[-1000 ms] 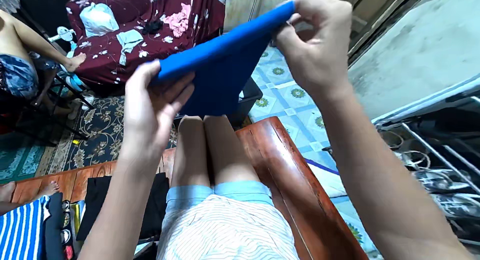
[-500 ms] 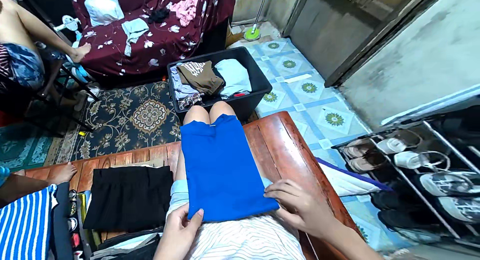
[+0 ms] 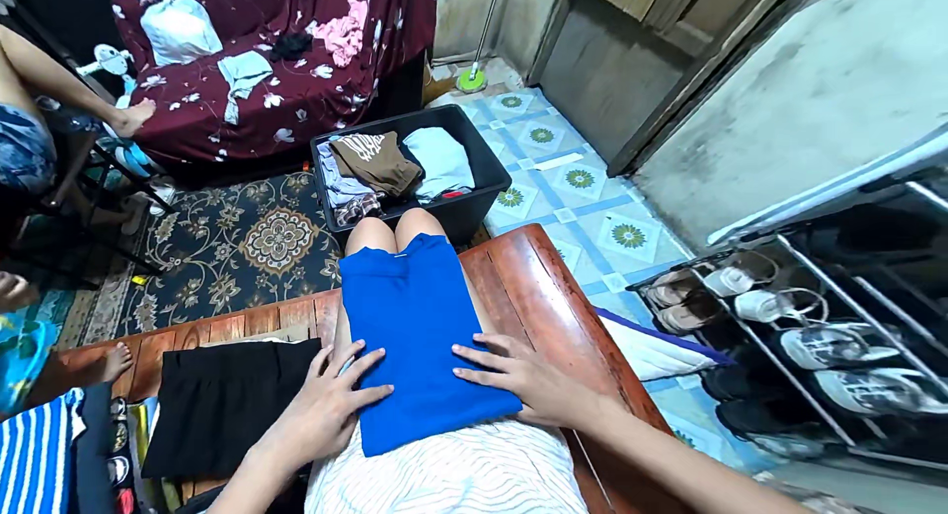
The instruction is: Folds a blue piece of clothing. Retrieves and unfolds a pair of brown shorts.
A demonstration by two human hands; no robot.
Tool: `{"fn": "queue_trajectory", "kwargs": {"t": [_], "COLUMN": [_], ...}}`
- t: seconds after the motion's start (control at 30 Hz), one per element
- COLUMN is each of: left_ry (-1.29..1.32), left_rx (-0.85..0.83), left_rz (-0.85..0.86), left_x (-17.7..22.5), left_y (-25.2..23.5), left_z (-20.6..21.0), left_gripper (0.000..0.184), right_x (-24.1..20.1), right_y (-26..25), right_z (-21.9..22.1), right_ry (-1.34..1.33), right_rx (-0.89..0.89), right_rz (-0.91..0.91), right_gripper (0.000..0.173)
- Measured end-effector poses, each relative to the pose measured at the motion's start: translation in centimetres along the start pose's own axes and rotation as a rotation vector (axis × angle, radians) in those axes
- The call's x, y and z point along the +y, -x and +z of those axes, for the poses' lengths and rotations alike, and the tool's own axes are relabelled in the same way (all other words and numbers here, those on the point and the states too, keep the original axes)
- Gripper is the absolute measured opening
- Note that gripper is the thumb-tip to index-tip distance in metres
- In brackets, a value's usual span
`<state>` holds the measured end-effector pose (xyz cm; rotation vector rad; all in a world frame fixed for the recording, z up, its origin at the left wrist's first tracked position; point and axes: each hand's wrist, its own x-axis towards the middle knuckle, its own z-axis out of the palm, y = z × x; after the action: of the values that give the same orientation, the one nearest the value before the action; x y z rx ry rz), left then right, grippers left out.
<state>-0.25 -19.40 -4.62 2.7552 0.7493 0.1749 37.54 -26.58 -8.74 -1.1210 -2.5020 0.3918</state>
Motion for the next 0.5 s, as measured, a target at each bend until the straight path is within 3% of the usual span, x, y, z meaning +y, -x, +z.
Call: {"fn": "queue_trajectory", "kwargs": {"t": [0.1,0.23,0.4,0.5], "left_ry": [-0.004,0.032,0.320,0.477], "left_rx": [0.076,0.133,-0.079,0.165], "left_rz": [0.005,0.018,-0.100,-0.314], "left_x": [-0.8,0.8,2.6,2.0], "left_y": [1.2,2.0,3.0,0.3], "left_z": [0.0,0.6,-1.5,-3.8], "left_gripper": [0.033,0.031,0.042,0.037], "right_x": [-0.3,-2.0,-2.6,-1.9], "right_y": [0.2,0.4,1.6,-0.5], "right_z": [0.4,-0.3,-2.3,-5.3], "right_ry": [-0.016,-0.049,-0.191,-0.344], "right_rx": [0.052,0.061,-0.166,-0.030], "right_rz": [-0.060,-0.079,-0.040,0.148], "right_gripper": [0.045,0.040,0.050,0.037]}}
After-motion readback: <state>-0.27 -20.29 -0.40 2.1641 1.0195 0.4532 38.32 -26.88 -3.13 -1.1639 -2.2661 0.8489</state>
